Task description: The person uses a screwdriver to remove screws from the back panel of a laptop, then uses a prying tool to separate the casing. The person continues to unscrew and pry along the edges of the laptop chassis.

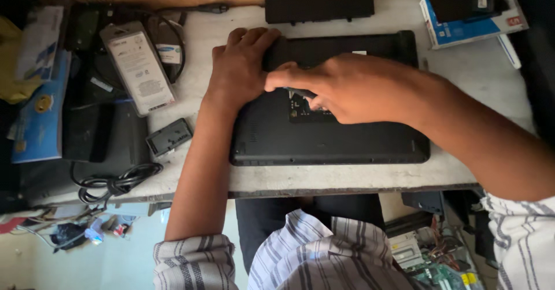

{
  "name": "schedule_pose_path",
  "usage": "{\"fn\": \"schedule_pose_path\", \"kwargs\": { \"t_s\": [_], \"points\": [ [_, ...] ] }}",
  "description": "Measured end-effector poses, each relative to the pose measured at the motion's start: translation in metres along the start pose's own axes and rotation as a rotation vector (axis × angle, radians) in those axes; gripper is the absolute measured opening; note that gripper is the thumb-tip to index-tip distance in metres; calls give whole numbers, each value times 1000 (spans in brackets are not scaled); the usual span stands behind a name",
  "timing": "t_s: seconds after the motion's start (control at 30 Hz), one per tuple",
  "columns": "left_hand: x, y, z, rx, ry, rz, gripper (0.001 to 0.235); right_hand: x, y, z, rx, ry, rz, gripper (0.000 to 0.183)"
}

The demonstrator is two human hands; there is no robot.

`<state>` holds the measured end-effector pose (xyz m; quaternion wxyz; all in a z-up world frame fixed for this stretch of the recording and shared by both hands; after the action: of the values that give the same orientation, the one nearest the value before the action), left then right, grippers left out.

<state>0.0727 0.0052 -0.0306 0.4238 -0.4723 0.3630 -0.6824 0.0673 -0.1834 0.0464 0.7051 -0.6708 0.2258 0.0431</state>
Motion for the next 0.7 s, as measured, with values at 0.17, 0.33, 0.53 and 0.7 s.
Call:
{"fn": "schedule_pose_path", "kwargs": {
  "t_s": [0.17,0.33,0.53,0.7],
  "points": [
    [-3,4,0,4,13,9,66,1,0,2,-51,107,-71,69],
    [-12,10,-1,10,20,4,61,0,1,8,1,38,-71,69],
    [-12,9,0,53,55,12,60,-5,-2,12,-44,104,-137,77],
    [-5,6,2,5,18,27,70,1,-12,0,-65,277,-21,77]
  ]
}}
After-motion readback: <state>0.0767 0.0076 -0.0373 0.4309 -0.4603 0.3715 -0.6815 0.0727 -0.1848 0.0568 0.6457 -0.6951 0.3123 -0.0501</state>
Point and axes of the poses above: each hand's wrist, its own z-axis towards the middle knuckle, its own y-axis out of the palm, x = y × z, the point moved 4 cm from there along z, towards the middle knuckle, and after that the axes turned 1 degree about y, right-handed, at the moved point
